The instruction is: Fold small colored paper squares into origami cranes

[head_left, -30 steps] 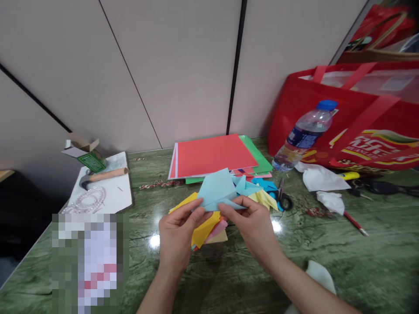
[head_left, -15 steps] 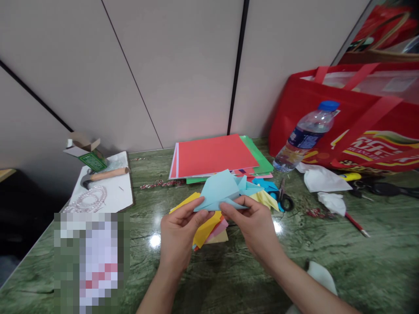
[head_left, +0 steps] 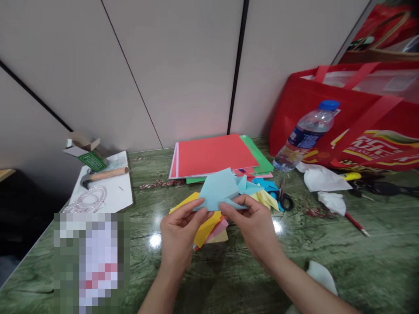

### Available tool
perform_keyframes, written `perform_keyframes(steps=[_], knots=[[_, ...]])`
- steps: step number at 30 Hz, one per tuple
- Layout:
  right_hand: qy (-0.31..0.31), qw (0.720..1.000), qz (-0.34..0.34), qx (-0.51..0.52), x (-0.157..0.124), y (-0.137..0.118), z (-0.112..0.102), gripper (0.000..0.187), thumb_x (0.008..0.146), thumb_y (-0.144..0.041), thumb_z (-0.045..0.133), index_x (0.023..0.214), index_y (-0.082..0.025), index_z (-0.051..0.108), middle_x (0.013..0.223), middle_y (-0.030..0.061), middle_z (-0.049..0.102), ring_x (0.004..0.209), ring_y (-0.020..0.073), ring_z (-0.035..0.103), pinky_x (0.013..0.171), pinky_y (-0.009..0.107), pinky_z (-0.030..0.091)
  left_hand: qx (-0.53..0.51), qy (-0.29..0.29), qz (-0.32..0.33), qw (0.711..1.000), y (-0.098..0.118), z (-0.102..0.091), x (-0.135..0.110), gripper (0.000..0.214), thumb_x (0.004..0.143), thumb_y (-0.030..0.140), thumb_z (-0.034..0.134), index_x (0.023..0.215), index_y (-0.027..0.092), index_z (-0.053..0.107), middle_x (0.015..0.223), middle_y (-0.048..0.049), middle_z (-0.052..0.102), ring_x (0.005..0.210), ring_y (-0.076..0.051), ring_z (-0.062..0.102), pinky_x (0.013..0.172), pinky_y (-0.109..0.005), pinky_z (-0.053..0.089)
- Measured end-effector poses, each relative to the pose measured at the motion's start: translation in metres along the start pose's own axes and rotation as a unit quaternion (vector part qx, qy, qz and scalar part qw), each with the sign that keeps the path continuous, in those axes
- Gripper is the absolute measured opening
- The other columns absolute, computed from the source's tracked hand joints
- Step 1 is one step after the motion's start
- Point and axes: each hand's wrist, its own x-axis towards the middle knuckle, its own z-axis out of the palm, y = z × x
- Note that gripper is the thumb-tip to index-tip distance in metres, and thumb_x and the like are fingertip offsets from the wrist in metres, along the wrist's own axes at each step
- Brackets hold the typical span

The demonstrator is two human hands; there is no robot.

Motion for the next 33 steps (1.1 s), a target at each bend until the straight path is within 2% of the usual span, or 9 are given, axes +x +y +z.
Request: perform_keyframes(steps=[8,16,22,33], knots=[[0.026,0.998,-0.014,0.046,0.0014,0.0025,0.0012,0.038,0.056,-0.029,0.078,0.072,-0.022,0.044,0.049,-0.0102,0.054,0.044,0.0092,0.053,0.044,0.020,0.043,-0.014,0.006,-0.016,1.000,-0.0007,0.0016,0.0011,0.018,0.059,0.014,0.076,0.076,0.016,0.074,0.065,-0.0040,0.074,0.064,-0.018,0.071,0.062,-0.020,0.058],[0.028,0.999,-0.018,0.036,0.0026,0.0008,0.0018,0.046,0.055,-0.030,0.078,0.087,-0.023,0.045,0.056,-0.0072,0.061,0.051,0.0159,0.062,0.048,0.026,0.049,-0.020,0.012,-0.016,1.000,-0.0014,0.0021,0.0010,0.017,0.058,0.014,0.077,0.075,0.017,0.074,0.065,-0.0029,0.074,0.064,-0.017,0.071,0.062,-0.018,0.057],[0.008,1.000,-0.015,0.017,0.0021,0.0000,0.0006,0.037,0.058,-0.031,0.077,0.084,-0.021,0.052,0.060,-0.0048,0.063,0.053,0.0145,0.061,0.050,0.025,0.050,-0.023,0.013,-0.019,0.999,0.0004,0.0040,0.0002,0.016,0.057,0.013,0.077,0.072,0.016,0.073,0.063,-0.0025,0.074,0.062,-0.016,0.070,0.061,-0.017,0.057],[-0.005,1.000,-0.013,0.011,0.0009,-0.0028,0.0012,0.028,0.060,-0.030,0.076,0.076,-0.019,0.056,0.058,-0.0045,0.062,0.052,0.0118,0.058,0.051,0.023,0.048,-0.050,0.038,-0.059,0.996,0.0040,0.0068,-0.0005,0.017,0.052,0.012,0.079,0.068,0.013,0.072,0.060,-0.0046,0.073,0.058,-0.019,0.070,0.059,-0.022,0.059]])
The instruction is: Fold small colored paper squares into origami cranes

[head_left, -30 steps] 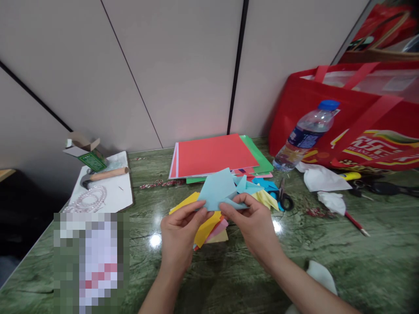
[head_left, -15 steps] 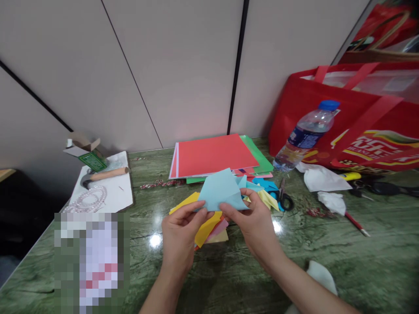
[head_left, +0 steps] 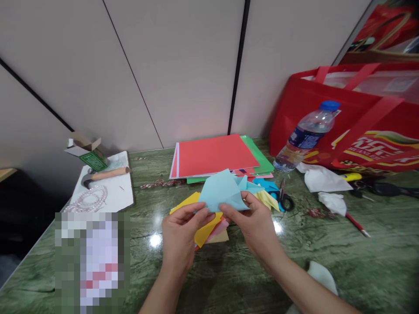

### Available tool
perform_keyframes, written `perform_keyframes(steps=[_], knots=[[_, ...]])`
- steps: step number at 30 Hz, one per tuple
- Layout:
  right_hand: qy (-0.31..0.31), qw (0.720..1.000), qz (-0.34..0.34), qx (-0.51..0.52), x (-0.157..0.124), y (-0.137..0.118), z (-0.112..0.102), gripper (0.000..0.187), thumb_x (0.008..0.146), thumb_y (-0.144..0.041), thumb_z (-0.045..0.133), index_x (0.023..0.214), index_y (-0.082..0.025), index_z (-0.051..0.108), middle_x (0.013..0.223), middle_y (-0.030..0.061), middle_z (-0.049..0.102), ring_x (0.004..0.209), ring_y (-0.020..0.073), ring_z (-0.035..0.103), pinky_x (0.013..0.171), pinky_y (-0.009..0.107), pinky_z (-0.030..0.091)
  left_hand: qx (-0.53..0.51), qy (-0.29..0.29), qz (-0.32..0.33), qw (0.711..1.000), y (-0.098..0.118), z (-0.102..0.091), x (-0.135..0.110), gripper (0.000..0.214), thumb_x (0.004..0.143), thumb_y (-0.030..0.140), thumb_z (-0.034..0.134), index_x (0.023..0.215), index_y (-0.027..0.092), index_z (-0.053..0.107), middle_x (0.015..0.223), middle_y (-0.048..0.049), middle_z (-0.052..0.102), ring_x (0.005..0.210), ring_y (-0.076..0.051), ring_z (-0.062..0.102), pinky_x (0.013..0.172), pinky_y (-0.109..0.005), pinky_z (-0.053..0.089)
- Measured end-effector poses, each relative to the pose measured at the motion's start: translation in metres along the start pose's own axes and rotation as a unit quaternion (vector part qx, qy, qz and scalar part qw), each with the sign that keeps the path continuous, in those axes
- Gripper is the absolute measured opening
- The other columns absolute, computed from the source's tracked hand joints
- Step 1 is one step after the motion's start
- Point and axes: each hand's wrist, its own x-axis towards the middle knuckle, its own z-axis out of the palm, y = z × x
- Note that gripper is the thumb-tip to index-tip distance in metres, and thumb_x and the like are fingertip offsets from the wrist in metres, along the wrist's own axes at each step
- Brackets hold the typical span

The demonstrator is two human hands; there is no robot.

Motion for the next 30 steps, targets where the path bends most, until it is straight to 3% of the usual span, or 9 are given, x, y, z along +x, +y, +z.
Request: perform_keyframes(steps=[10,15,18,22,30], knots=[[-0.006,1.000,0.002,0.007,-0.0007,-0.0001,0.0004,0.025,0.061,-0.030,0.075,0.071,-0.019,0.055,0.055,-0.0043,0.061,0.050,0.0115,0.057,0.049,0.023,0.047,0.012,-0.003,0.038,0.999,-0.0041,-0.0028,0.0016,0.012,0.057,0.013,0.077,0.067,0.015,0.072,0.062,-0.0023,0.074,0.059,-0.016,0.070,0.060,-0.020,0.058],[-0.018,0.999,0.010,0.033,-0.0011,0.0021,0.0014,0.027,0.062,-0.030,0.074,0.079,-0.019,0.057,0.055,-0.0052,0.061,0.051,0.0123,0.058,0.050,0.023,0.047,0.009,-0.002,0.058,0.998,-0.0050,-0.0021,-0.0006,0.011,0.056,0.014,0.078,0.065,0.015,0.072,0.061,-0.0012,0.073,0.058,-0.016,0.069,0.060,-0.021,0.058],[-0.041,0.997,0.011,0.064,-0.0023,0.0027,0.0034,0.033,0.058,-0.027,0.077,0.084,-0.021,0.057,0.066,-0.0037,0.066,0.059,0.0147,0.061,0.056,0.025,0.050,0.000,-0.001,0.066,0.998,-0.0052,-0.0005,-0.0015,0.010,0.056,0.015,0.077,0.065,0.015,0.072,0.062,-0.0013,0.073,0.058,-0.016,0.069,0.061,-0.023,0.059],[-0.050,0.994,0.019,0.092,-0.0040,0.0034,0.0055,0.038,0.055,-0.022,0.079,0.087,-0.022,0.058,0.080,-0.0009,0.070,0.073,0.0190,0.065,0.067,0.030,0.052,-0.003,0.000,0.052,0.999,-0.0058,0.0011,-0.0023,0.011,0.055,0.013,0.077,0.064,0.015,0.072,0.062,-0.0019,0.073,0.060,-0.018,0.069,0.062,-0.027,0.060],[-0.049,0.990,0.058,0.122,-0.0045,0.0020,0.0067,0.038,0.055,-0.022,0.078,0.087,-0.021,0.059,0.080,0.0025,0.070,0.073,0.0209,0.066,0.068,0.034,0.054,0.003,0.013,0.036,0.999,-0.0054,0.0034,-0.0050,0.014,0.051,0.013,0.079,0.063,0.014,0.071,0.061,-0.0023,0.073,0.057,-0.018,0.069,0.060,-0.027,0.059]])
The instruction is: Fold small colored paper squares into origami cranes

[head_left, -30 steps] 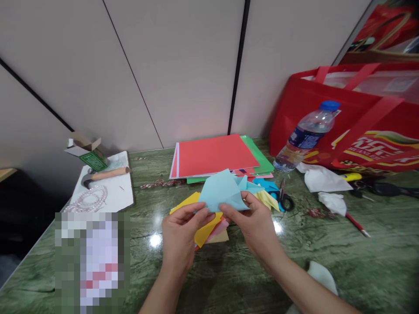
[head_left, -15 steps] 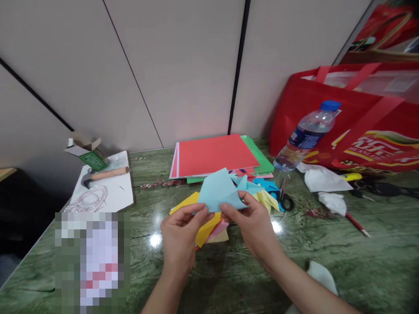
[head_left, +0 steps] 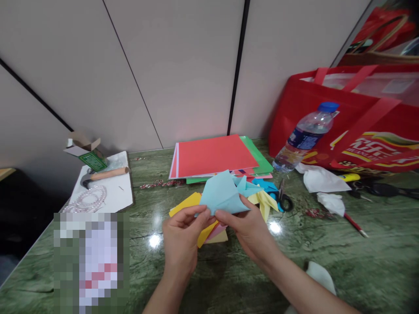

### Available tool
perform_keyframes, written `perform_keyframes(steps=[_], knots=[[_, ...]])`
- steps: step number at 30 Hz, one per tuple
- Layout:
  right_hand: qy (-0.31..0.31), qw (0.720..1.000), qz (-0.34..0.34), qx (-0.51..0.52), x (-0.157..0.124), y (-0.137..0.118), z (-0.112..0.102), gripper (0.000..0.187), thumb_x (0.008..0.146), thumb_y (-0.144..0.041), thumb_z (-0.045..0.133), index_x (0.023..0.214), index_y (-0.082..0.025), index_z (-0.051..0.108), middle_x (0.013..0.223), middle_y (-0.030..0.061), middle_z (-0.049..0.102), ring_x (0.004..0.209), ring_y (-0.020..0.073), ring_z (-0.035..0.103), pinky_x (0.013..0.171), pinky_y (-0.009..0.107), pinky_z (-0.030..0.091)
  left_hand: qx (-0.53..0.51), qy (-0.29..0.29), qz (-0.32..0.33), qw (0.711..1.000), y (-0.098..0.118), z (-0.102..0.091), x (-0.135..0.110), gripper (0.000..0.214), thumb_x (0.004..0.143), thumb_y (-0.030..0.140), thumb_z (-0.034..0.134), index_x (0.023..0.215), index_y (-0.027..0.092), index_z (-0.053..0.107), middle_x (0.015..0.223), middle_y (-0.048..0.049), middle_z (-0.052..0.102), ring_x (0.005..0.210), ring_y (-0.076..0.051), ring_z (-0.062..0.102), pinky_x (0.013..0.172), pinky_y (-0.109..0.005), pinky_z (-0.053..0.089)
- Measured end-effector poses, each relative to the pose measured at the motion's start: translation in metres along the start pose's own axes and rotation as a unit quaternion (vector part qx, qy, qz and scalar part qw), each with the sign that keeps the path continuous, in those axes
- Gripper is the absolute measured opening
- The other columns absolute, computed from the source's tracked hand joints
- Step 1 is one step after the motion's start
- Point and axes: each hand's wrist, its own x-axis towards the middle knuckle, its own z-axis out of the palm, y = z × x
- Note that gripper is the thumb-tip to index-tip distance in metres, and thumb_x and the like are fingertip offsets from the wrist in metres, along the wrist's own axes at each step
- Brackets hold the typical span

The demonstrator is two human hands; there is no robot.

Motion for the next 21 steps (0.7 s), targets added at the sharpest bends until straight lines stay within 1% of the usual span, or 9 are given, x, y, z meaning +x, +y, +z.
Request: perform_keyframes(steps=[3,7,12,15,21], knots=[[0.012,1.000,0.001,0.005,-0.0002,0.0000,0.0008,0.038,0.053,-0.023,0.078,0.085,-0.021,0.058,0.079,0.0023,0.070,0.072,0.0215,0.066,0.066,0.035,0.054,0.012,0.009,0.016,1.000,-0.0015,0.0013,-0.0008,0.013,0.051,0.014,0.079,0.062,0.014,0.071,0.059,-0.0016,0.072,0.057,-0.017,0.069,0.060,-0.026,0.059],[0.023,1.000,0.000,0.006,0.0006,0.0010,0.0004,0.045,0.051,-0.022,0.080,0.089,-0.021,0.056,0.074,0.0007,0.070,0.066,0.0202,0.066,0.062,0.032,0.054,0.026,0.007,0.045,0.999,-0.0033,0.0010,-0.0001,0.011,0.055,0.014,0.077,0.064,0.015,0.071,0.061,-0.0011,0.073,0.058,-0.016,0.069,0.061,-0.024,0.059],[0.017,1.000,0.013,0.006,0.0014,-0.0006,-0.0002,0.045,0.055,-0.022,0.078,0.092,-0.018,0.053,0.059,-0.0018,0.068,0.051,0.0151,0.064,0.056,0.028,0.054,0.019,-0.002,0.029,0.999,-0.0001,-0.0042,0.0037,0.012,0.056,0.014,0.077,0.067,0.015,0.071,0.063,-0.0011,0.073,0.058,-0.016,0.069,0.061,-0.022,0.059],[0.025,1.000,0.014,0.014,0.0015,-0.0012,0.0003,0.048,0.055,-0.023,0.078,0.093,-0.017,0.050,0.062,-0.0012,0.069,0.053,0.0153,0.065,0.059,0.029,0.055,0.021,-0.005,0.024,0.999,0.0013,-0.0068,0.0055,0.013,0.057,0.015,0.077,0.068,0.015,0.071,0.062,-0.0018,0.073,0.058,-0.017,0.070,0.060,-0.022,0.059],[0.028,1.000,0.009,0.007,0.0029,-0.0001,-0.0015,0.044,0.055,-0.022,0.078,0.089,-0.018,0.050,0.064,-0.0008,0.069,0.058,0.0155,0.067,0.062,0.028,0.056,0.019,0.002,0.020,1.000,0.0012,-0.0071,0.0076,0.014,0.055,0.015,0.078,0.068,0.014,0.071,0.062,-0.0027,0.073,0.058,-0.017,0.070,0.060,-0.023,0.059]])
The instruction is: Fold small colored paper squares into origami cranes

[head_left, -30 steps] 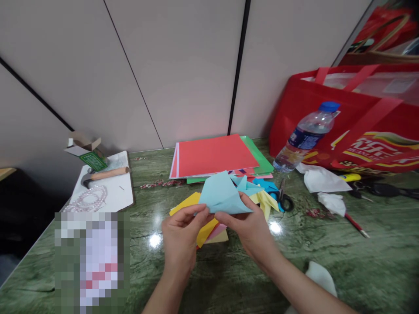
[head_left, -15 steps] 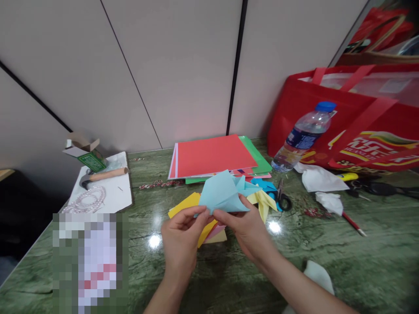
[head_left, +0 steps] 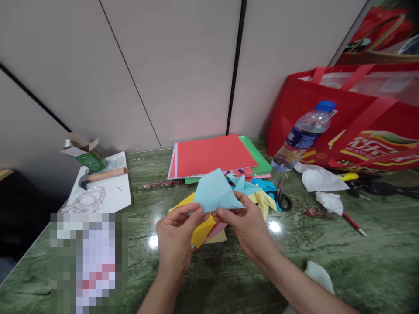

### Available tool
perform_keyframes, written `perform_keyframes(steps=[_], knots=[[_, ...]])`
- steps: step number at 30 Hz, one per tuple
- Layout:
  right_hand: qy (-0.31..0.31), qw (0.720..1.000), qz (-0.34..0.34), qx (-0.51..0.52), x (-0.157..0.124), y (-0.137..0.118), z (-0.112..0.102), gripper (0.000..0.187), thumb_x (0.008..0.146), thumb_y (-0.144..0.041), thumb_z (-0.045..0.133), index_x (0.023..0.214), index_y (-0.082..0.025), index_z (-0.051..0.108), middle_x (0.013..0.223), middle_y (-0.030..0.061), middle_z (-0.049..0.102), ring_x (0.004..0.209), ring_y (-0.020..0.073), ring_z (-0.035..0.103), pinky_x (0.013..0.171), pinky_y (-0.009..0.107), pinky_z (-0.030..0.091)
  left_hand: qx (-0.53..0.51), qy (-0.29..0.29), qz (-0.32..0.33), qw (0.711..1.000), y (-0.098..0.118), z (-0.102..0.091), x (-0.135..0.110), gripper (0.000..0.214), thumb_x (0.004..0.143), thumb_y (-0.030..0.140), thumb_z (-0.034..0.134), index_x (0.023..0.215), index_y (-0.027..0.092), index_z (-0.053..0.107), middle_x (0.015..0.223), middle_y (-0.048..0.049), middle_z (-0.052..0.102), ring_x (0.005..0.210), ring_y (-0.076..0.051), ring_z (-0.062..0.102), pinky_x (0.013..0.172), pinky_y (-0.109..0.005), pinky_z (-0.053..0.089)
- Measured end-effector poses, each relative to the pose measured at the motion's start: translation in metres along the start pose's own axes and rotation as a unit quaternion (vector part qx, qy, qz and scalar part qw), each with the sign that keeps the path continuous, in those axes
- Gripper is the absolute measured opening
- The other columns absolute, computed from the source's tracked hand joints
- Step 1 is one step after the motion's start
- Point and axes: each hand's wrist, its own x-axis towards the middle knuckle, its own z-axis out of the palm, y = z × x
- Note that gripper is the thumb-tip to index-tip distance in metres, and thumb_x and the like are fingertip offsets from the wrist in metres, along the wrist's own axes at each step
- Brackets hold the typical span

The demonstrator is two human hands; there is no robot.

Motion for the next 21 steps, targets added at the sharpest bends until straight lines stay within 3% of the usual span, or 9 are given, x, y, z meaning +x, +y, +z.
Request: perform_keyframes(steps=[11,17,21], knots=[[0.028,0.999,-0.027,0.034,0.010,-0.006,-0.006,0.053,0.052,-0.021,0.080,0.091,-0.019,0.044,0.056,-0.0050,0.067,0.054,0.0138,0.066,0.057,0.025,0.055,-0.016,0.025,0.012,0.999,0.010,0.000,0.003,0.015,0.053,0.013,0.078,0.065,0.014,0.071,0.057,-0.0021,0.072,0.055,-0.017,0.069,0.056,-0.020,0.058],[0.056,0.995,-0.057,0.067,0.024,-0.013,-0.018,0.052,0.054,-0.021,0.080,0.095,-0.018,0.047,0.064,0.0001,0.071,0.056,0.0135,0.065,0.061,0.028,0.054,-0.056,0.074,0.071,0.993,0.021,-0.008,0.012,0.018,0.048,0.010,0.079,0.063,0.014,0.069,0.055,-0.0008,0.071,0.052,-0.015,0.068,0.058,-0.021,0.058],[0.011,0.998,0.001,0.067,0.020,-0.006,-0.014,0.044,0.054,-0.021,0.080,0.090,-0.017,0.056,0.067,0.0004,0.070,0.060,0.0137,0.064,0.062,0.028,0.052,-0.068,0.078,0.064,0.993,0.015,-0.005,0.011,0.019,0.047,0.010,0.080,0.063,0.013,0.069,0.055,-0.0013,0.071,0.051,-0.016,0.068,0.056,-0.020,0.057]])
